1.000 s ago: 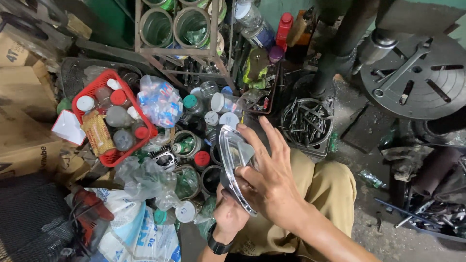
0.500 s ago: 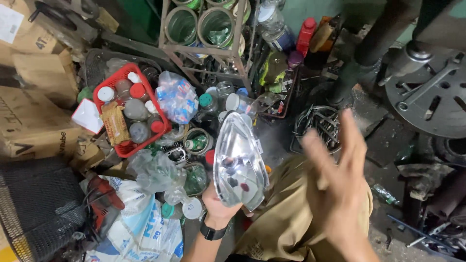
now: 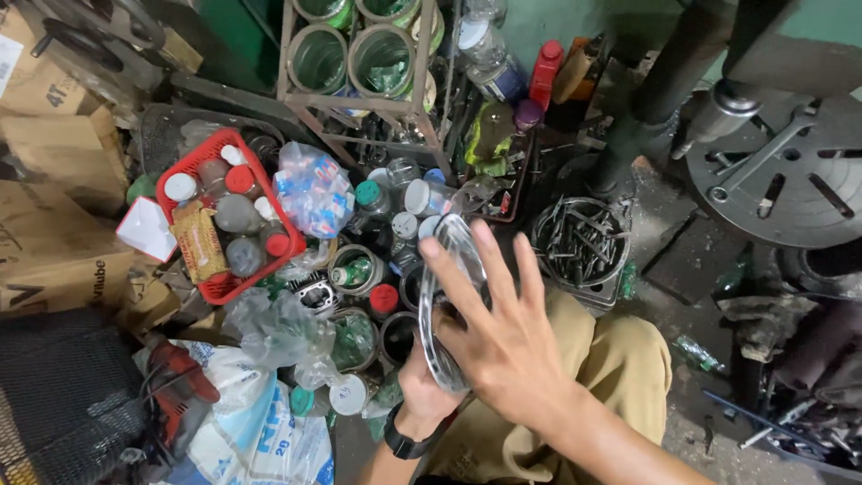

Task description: Assembling a motorcycle headlight assembly by fitting the reflector and internal components into the housing.

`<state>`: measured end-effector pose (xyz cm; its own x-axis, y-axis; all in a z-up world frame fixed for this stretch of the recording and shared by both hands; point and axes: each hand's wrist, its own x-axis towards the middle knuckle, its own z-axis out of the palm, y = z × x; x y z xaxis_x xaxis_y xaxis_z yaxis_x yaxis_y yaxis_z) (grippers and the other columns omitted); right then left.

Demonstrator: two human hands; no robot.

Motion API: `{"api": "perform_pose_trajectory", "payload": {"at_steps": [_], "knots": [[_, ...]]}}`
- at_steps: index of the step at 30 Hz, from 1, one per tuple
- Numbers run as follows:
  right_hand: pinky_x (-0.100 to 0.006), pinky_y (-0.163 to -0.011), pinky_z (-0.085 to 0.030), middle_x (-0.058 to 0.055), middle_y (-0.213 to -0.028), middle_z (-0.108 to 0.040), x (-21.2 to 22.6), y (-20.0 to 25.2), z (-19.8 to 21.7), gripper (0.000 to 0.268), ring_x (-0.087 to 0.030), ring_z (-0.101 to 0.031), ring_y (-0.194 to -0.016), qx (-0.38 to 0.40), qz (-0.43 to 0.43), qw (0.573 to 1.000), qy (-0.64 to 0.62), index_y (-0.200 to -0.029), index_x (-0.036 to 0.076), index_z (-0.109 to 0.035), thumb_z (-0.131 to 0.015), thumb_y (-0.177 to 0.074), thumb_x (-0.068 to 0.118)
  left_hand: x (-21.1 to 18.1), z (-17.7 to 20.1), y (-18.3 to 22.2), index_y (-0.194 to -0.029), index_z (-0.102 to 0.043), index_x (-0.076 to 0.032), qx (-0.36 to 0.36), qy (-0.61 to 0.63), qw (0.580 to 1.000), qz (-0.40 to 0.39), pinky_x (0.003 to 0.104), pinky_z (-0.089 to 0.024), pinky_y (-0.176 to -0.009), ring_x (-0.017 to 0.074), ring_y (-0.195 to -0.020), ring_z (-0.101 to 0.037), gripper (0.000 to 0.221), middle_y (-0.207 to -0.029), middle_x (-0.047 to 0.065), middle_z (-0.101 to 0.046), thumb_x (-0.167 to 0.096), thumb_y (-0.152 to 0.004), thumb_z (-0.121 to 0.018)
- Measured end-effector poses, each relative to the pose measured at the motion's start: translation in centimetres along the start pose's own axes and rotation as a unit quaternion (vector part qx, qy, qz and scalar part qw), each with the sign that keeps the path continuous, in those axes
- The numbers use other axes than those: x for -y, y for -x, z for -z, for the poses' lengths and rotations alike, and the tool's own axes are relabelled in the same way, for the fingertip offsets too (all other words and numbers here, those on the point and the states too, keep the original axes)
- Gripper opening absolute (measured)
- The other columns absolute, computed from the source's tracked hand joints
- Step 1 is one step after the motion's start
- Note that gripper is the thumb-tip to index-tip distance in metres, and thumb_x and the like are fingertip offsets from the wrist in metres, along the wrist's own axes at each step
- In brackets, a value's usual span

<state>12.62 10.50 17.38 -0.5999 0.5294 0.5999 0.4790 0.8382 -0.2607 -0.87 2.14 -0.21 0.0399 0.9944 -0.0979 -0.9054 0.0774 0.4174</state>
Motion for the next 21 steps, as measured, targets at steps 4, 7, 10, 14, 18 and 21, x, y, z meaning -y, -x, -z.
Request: {"api": "perform_pose_trajectory", "payload": {"at_steps": [4,7,10,14,18,21], "knots": [[-0.072,-0.117,-0.024,-0.017,-0.16,-0.037,-0.5,-0.7,1.7,0.014,-0.053,-0.03,-0.148,0.021,-0.01,0.998,-0.066,-0.088,0.005,-0.073,-0.075,-0.077,0.013,-0.4,-1.2,-0.3,-0.138,-0.05,-0.012,-0.102,0.025,0.994,0.039,0.038,-0.057,-0.095,0.0209,-0.111,-0.068,0.055,-0.124,0.006,-0.067,-0.045,-0.098,-0.035],[-0.064,-0.112,-0.036,-0.021,-0.153,-0.044,0.5,0.9,4.5,0.023,-0.049,-0.042,-0.141,-0.024,-0.051,0.993,-0.101,-0.1,0.004,-0.074,-0.076,-0.078,0.01,0.6,4.2,0.7,-0.134,-0.056,-0.003,0.037,0.055,0.998,0.022,0.039,-0.057,-0.093,0.0258,-0.108,-0.069,0.048,-0.124,0.013,-0.068,-0.042,-0.112,-0.037],[-0.047,-0.096,-0.055,-0.019,-0.133,-0.059,2.1,3.4,5.1,0.032,-0.038,-0.065,-0.119,-0.058,-0.135,0.977,-0.153,-0.111,0.004,-0.074,-0.076,-0.079,0.003,0.8,7.6,0.6,-0.128,-0.061,0.005,0.089,-0.268,0.94,-0.189,0.039,-0.056,-0.086,0.0301,-0.097,-0.068,0.042,-0.116,0.019,-0.068,-0.036,-0.117,-0.058],[-0.035,-0.063,-0.06,-0.017,-0.097,-0.074,2.8,3.1,2.1,0.019,-0.029,-0.075,-0.076,-0.055,-0.228,0.955,-0.18,-0.098,0.003,-0.073,-0.076,-0.079,0.0,2.0,14.1,0.9,-0.125,-0.066,0.013,-0.006,-0.294,0.942,-0.16,0.035,-0.051,-0.08,0.0252,-0.086,-0.06,0.036,-0.109,0.019,-0.064,-0.02,-0.111,-0.064],[-0.038,-0.068,-0.058,-0.012,-0.076,-0.069,1.0,8.0,-3.9,0.022,-0.03,-0.07,-0.071,0.112,-0.263,0.956,-0.067,-0.073,0.008,-0.068,-0.083,-0.087,0.015,0.3,8.4,-0.5,-0.138,-0.051,0.003,0.115,-0.041,0.992,-0.039,0.037,-0.054,-0.085,0.0263,-0.098,-0.065,0.042,-0.115,0.017,-0.065,-0.016,-0.104,-0.065],[-0.034,-0.055,-0.055,-0.015,-0.07,-0.07,1.8,3.5,-0.6,0.007,-0.027,-0.07,-0.061,0.002,-0.282,0.913,-0.294,-0.083,-0.002,-0.07,-0.074,-0.077,-0.004,-0.5,6.5,-0.9,-0.151,-0.036,0.001,0.117,-0.06,0.991,-0.018,0.04,-0.056,-0.078,0.0298,-0.094,-0.067,0.064,-0.122,0.018,-0.063,-0.027,-0.101,-0.065]]}}
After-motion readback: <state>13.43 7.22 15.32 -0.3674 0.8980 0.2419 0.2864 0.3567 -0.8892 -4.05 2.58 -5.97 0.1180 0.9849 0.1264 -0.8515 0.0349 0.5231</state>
